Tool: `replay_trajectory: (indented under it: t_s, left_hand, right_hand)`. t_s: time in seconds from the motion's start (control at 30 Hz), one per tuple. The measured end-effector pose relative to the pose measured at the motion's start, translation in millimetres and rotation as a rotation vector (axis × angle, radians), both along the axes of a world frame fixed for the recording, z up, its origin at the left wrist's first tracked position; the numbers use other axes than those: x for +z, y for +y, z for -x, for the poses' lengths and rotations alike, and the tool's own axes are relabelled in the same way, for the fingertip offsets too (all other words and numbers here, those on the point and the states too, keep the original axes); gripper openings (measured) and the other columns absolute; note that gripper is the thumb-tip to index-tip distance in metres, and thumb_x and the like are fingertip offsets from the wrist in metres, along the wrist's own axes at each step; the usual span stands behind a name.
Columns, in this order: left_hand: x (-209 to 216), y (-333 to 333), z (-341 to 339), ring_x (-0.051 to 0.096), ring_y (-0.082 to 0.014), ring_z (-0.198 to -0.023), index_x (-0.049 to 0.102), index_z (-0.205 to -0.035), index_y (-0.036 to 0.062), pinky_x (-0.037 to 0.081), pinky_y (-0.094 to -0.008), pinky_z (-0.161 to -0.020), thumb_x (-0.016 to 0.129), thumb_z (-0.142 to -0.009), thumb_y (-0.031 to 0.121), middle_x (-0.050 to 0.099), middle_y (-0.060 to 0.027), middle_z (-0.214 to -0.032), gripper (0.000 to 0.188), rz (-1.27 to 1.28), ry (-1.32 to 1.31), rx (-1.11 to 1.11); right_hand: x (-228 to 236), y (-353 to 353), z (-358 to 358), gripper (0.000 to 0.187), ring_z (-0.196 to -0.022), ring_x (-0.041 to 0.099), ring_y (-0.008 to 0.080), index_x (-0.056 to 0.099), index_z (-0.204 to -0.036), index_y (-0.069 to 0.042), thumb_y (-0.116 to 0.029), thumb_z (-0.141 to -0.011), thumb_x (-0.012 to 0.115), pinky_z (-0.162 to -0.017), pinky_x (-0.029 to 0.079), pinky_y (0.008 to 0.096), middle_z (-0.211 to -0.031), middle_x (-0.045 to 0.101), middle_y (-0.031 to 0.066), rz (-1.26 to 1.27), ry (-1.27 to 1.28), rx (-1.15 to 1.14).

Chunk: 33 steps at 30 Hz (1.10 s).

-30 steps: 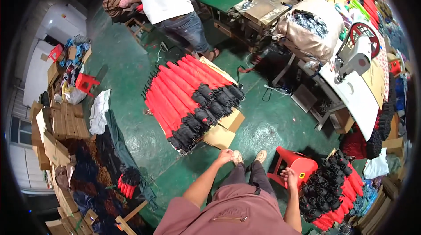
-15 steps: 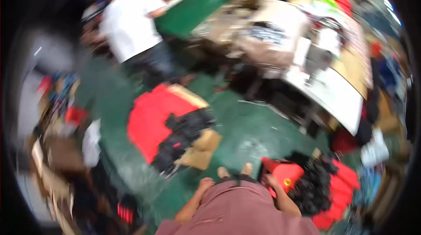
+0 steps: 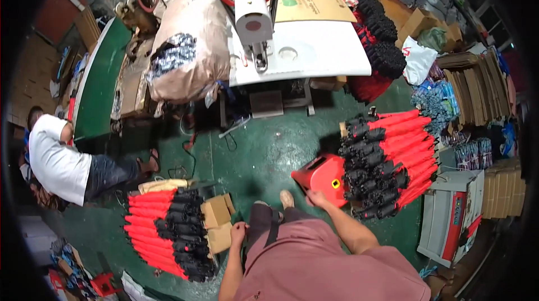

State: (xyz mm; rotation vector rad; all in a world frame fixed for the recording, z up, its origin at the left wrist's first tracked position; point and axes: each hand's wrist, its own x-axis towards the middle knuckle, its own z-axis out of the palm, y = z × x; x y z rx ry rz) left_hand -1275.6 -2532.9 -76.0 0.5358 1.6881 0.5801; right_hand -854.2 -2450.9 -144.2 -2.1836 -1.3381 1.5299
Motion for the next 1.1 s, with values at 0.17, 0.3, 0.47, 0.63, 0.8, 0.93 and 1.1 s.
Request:
replay_trajectory:
  t_s: [0.17, 0.3, 0.47, 0.63, 0.8, 0.93, 1.1]
  left_hand:
    - [14.0, 28.9, 2.5, 0.06, -0.0114, -0.06, 0.073, -0.102, 0.0023, 0.046, -0.0263, -0.053, 0.056, -0.103, 0.02, 0.075, -0.0055, -0.084, 0.024, 0.029, -0.037, 0.081]
    - [-1.5, 48.6, 20.0, 0.068, -0.0152, -0.072, 0.071, -0.104, -0.0003, 0.055, -0.0292, -0.066, 0.056, -0.105, 0.022, 0.075, -0.0098, -0.087, 0.027, 0.052, -0.052, 0.066]
    - [-61.1, 109.9, 81.6, 0.071, -0.0224, -0.078, 0.074, -0.093, 0.0025, 0.056, -0.0373, -0.074, 0.055, -0.104, 0.028, 0.075, -0.0119, -0.086, 0.034, 0.028, 0.086, -0.293]
    - [-40.5, 215.6, 93.1, 0.06, -0.0128, -0.061, 0.069, -0.085, 0.0045, 0.048, -0.0296, -0.058, 0.05, -0.108, 0.026, 0.066, -0.0052, -0.069, 0.036, -0.269, -0.1, -0.234]
    - [63.2, 292.9, 66.6, 0.063, -0.01, -0.073, 0.07, -0.106, 0.0002, 0.052, -0.0264, -0.067, 0.057, -0.106, 0.017, 0.07, -0.0033, -0.086, 0.021, -0.181, -0.026, -0.133]
    - [162.9, 347.6, 48.2, 0.062, -0.0075, -0.076, 0.071, -0.106, 0.0007, 0.051, -0.0259, -0.068, 0.062, -0.106, 0.021, 0.069, -0.0002, -0.085, 0.022, -0.231, -0.101, -0.382]
    - [286.8, 389.1, 24.0, 0.061, -0.0071, -0.077, 0.071, -0.108, 0.0015, 0.052, -0.0277, -0.067, 0.068, -0.102, 0.022, 0.068, -0.0001, -0.086, 0.021, -0.067, -0.341, -0.651]
  right_hand:
    - [-16.5, -69.9, -38.0, 0.039, -0.069, 0.073, 0.03, 0.079, -0.074, -0.014, -0.03, -0.093, 0.049, -0.073, 0.059, 0.0448, -0.068, 0.072, 0.0091, 0.466, -0.191, 0.528]
    - [-53.3, -90.0, -37.1, 0.034, -0.081, 0.075, 0.0278, 0.081, -0.087, -0.015, -0.029, -0.091, 0.05, -0.079, 0.059, 0.0441, -0.082, 0.076, 0.011, 0.075, -0.289, 0.608]
    - [-40.4, 9.7, 19.4, 0.044, -0.09, 0.073, 0.0324, 0.077, -0.091, -0.009, -0.037, -0.1, 0.044, -0.079, 0.057, 0.0503, -0.093, 0.075, 0.019, 0.22, -0.042, 0.184]
    - [77.3, 185.3, 69.3, 0.018, -0.078, 0.066, 0.0172, 0.062, -0.085, -0.002, -0.004, -0.099, 0.05, -0.072, 0.052, 0.0353, -0.079, 0.067, 0.006, -0.134, 0.283, 0.098]
    - [198.5, 267.1, 99.6, 0.018, -0.082, 0.064, 0.0117, 0.065, -0.111, 0.001, -0.012, -0.108, 0.054, -0.079, 0.053, 0.0286, -0.091, 0.069, 0.0044, -0.156, 0.275, -0.13]
    - [304.3, 307.5, 123.5, 0.019, -0.079, 0.062, 0.0087, 0.065, -0.114, 0.001, -0.014, -0.107, 0.058, -0.075, 0.053, 0.0259, -0.089, 0.066, 0.0026, -0.016, 0.486, -0.097]
    - [351.0, 314.0, 130.6, 0.02, -0.073, 0.061, 0.0098, 0.066, -0.114, 0.002, -0.013, -0.101, 0.062, -0.071, 0.052, 0.0268, -0.086, 0.068, 0.0039, 0.118, 0.542, 0.078]
